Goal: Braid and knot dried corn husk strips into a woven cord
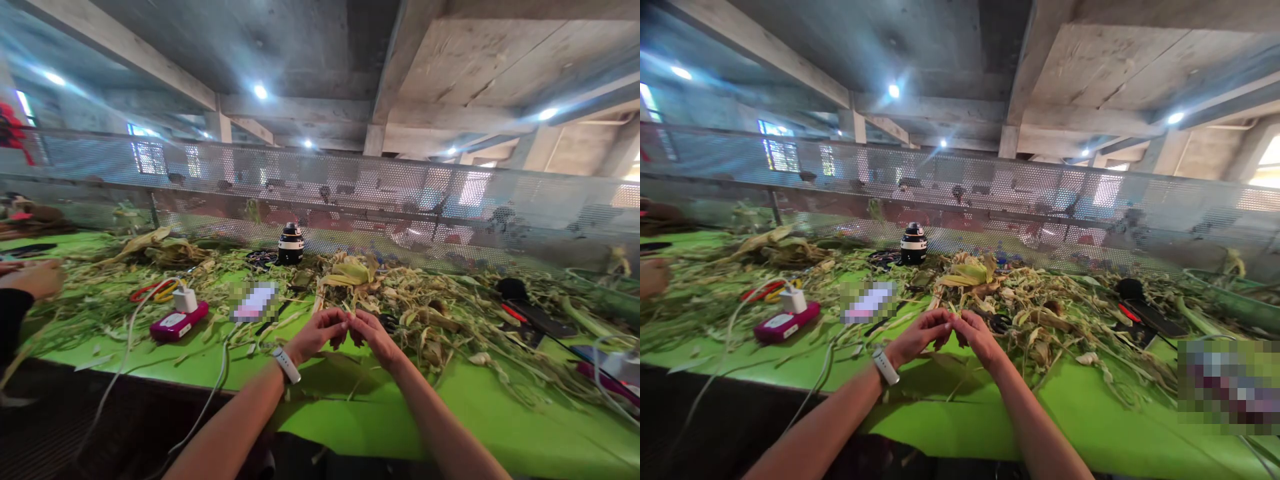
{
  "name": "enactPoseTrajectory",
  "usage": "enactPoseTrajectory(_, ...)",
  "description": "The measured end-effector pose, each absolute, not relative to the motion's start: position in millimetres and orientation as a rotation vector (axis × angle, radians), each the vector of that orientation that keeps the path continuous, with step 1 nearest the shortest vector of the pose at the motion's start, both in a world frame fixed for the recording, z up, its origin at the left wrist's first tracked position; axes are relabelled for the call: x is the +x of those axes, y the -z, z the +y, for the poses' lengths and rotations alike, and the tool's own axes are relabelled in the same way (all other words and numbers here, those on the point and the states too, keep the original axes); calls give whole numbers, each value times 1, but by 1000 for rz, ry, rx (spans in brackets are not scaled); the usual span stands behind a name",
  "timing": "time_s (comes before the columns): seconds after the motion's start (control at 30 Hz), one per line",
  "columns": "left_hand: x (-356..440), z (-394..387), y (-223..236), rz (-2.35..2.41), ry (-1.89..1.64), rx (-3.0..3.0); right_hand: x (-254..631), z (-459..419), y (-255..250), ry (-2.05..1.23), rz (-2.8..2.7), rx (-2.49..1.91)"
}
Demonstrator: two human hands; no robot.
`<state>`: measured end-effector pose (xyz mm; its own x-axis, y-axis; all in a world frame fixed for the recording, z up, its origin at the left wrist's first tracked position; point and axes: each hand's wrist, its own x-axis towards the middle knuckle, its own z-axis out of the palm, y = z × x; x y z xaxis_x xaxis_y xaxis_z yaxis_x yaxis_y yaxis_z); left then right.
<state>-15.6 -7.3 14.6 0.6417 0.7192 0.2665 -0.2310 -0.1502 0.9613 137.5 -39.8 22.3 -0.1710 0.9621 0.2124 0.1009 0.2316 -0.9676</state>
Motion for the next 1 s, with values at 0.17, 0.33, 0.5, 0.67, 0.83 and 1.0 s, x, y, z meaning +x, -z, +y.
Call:
enactPoseTrajectory(0.17, -16, -7, -14, 462, -870, 1475, 138, -38, -23, -1018, -1516, -1094)
enactPoseTrajectory(0.33, -16, -6, -13, 502, -849, 1461, 134, -33, -16, -1130, -1434, -1092)
enactPoseTrajectory(0.5, -17, -5, -12, 562, -844, 1440, 128, -33, -13, -1253, -1337, -1047)
enactPoseTrajectory(0.67, -15, -4, -10, 560, -819, 1449, 126, -34, -8, -1217, -1333, -1022)
enactPoseTrajectory(0.83, -14, -4, -11, 527, -840, 1427, 126, -33, -8, -1236, -1284, -1012)
enactPoseTrajectory(1.0, -13, -5, -14, 483, -901, 1346, 129, -33, -11, -1318, -1186, -944)
